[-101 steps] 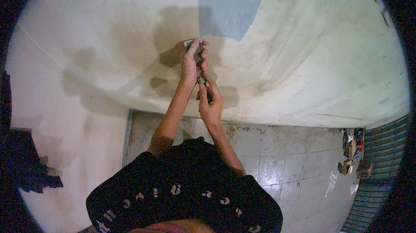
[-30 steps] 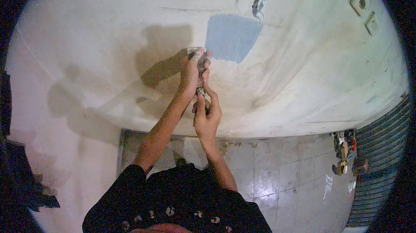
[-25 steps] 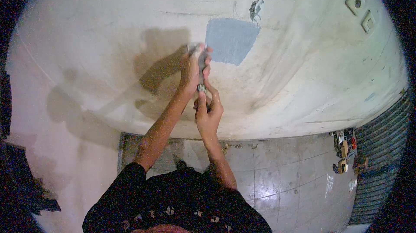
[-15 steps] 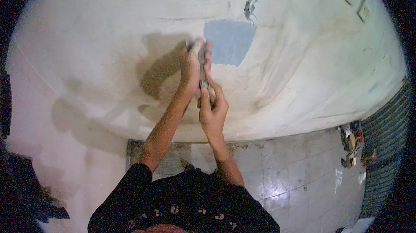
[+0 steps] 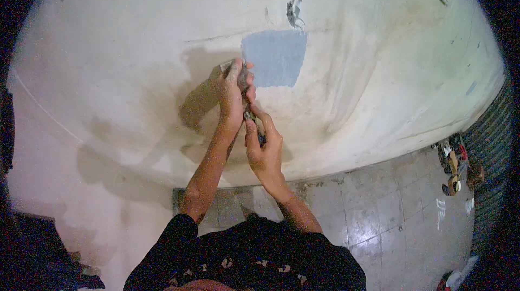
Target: Scrape and patch a damaged area on a wall using a putty knife.
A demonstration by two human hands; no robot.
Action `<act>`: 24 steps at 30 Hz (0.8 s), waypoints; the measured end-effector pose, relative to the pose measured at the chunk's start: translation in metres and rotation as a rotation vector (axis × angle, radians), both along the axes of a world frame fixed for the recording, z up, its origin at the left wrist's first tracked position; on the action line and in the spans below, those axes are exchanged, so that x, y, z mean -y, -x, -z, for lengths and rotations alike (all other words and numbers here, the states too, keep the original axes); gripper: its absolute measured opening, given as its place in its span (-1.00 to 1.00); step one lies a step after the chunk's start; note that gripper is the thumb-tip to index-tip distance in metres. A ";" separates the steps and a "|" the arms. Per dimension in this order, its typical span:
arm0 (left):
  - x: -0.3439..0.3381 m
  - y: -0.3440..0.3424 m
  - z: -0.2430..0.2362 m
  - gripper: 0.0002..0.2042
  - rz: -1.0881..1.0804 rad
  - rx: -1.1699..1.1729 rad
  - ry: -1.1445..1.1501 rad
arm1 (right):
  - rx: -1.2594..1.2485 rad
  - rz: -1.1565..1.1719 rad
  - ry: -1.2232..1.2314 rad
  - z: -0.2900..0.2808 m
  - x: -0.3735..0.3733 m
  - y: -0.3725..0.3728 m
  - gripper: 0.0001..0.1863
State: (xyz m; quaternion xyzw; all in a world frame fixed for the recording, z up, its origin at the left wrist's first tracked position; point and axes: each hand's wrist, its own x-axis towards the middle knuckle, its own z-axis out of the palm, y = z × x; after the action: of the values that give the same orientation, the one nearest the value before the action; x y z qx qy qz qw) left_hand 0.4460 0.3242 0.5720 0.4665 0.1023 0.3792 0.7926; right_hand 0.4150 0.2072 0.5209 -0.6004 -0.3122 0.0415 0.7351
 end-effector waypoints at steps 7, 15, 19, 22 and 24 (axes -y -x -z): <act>0.005 0.001 0.007 -0.69 0.011 -0.015 0.023 | -0.006 -0.002 0.026 0.007 0.003 0.001 -0.66; 0.002 -0.001 -0.004 -0.69 0.016 -0.013 -0.018 | 0.028 0.004 -0.057 0.010 -0.005 -0.005 -0.66; 0.006 -0.001 -0.018 -0.69 -0.026 -0.025 -0.069 | 0.062 0.013 -0.081 0.002 -0.006 -0.009 -0.67; -0.004 0.002 -0.035 -0.69 -0.069 0.027 -0.089 | 0.041 -0.028 -0.038 -0.027 -0.006 -0.002 -0.67; 0.004 0.003 -0.022 -0.69 -0.051 -0.012 -0.098 | 0.061 0.007 -0.039 -0.005 0.000 -0.001 -0.68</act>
State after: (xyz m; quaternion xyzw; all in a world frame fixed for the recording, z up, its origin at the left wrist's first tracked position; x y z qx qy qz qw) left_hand 0.4431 0.3202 0.5935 0.5041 0.1005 0.4012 0.7582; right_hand 0.4162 0.2074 0.5264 -0.5879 -0.3331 0.0147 0.7370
